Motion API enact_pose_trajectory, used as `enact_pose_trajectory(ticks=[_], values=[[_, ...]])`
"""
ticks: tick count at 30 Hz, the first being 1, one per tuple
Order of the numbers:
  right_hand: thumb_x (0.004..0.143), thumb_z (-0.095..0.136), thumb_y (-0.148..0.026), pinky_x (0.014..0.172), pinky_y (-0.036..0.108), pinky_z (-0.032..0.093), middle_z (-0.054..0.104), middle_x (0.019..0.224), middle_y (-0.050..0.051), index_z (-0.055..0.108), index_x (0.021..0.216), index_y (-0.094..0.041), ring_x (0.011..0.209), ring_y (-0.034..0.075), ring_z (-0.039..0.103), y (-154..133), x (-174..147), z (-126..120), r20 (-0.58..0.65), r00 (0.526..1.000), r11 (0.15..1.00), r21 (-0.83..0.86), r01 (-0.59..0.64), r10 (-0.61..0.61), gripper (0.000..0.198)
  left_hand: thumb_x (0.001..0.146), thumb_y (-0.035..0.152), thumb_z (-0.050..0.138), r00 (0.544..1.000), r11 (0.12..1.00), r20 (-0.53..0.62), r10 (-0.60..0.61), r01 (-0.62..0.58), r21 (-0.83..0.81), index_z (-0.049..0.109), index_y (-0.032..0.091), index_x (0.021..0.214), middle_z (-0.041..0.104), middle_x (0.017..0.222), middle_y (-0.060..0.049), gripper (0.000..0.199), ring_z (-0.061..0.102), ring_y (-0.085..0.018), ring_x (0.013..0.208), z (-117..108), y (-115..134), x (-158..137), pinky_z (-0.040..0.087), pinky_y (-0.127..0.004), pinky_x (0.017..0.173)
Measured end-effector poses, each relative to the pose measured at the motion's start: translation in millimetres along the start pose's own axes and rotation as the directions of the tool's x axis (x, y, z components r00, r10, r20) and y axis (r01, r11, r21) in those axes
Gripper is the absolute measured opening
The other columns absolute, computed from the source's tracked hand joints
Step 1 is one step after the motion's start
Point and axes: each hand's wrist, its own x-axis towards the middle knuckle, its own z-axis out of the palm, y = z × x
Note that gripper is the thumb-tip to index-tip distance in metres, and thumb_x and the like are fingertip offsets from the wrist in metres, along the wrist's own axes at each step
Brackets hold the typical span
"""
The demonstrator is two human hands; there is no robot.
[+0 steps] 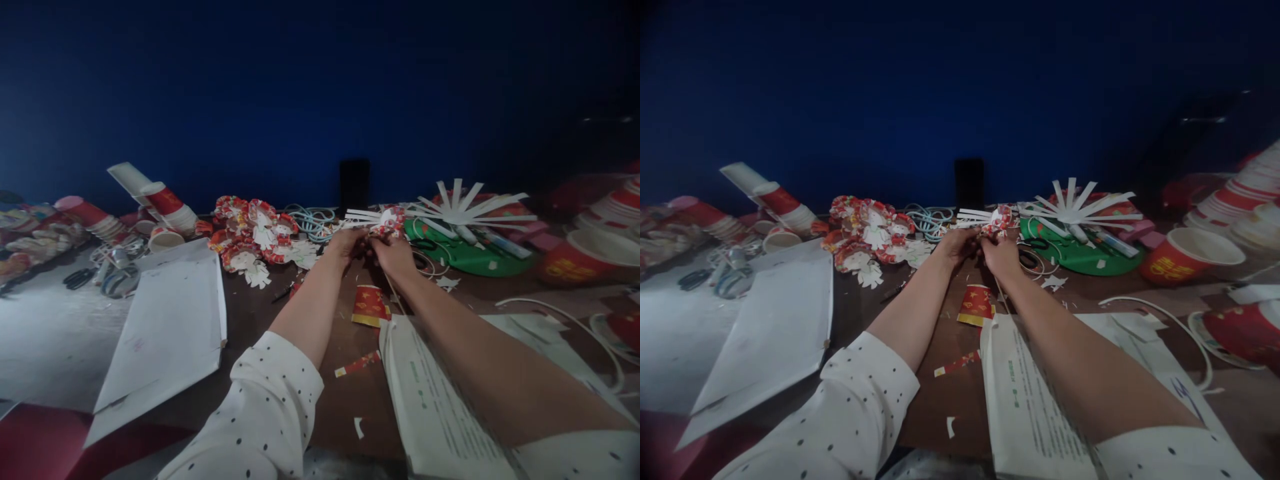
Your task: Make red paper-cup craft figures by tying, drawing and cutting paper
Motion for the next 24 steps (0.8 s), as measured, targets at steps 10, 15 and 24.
enact_pose_trajectory(ticks=[10,15,24], values=[[0.063,0.066,-0.023,0.034,0.022,0.03,0.055,0.049,-0.002,0.059,0.064,-0.019,0.039,0.01,0.044,-9.1,-4.8,4.6,0.072,0.985,0.9,0.399,-0.175,0.16,0.008,0.076,0.009,0.062,0.998,0.998,0.053,0.024,-0.021,-0.063,0.062,0.01,0.071,0.059,0.061,0.0,0.006,0.048,-0.006,0.048,2.1,1.4,-2.4,0.035,-0.018,0.047],[0.064,0.067,-0.017,0.035,0.017,0.033,0.06,0.057,-0.002,0.06,0.071,-0.017,0.045,0.008,0.05,-11.1,-6.3,4.7,0.132,0.974,0.819,0.528,-0.226,0.183,0.01,0.077,0.01,0.062,0.998,0.997,0.055,0.013,-0.009,-0.077,0.062,0.011,0.069,0.059,0.062,-0.001,0.008,0.05,-0.006,0.052,2.0,3.0,-4.7,0.037,-0.018,0.05],[0.063,0.066,-0.014,0.032,0.016,0.026,0.057,0.052,-0.004,0.058,0.067,-0.017,0.043,0.007,0.047,-13.3,-5.1,5.9,0.122,0.975,0.805,0.55,-0.22,0.183,0.009,0.072,0.009,0.068,0.998,0.99,0.066,0.001,0.008,-0.142,0.064,0.01,0.075,0.06,0.061,0.0,0.005,0.053,-0.006,0.051,-0.2,1.5,-1.0,0.039,-0.017,0.05]])
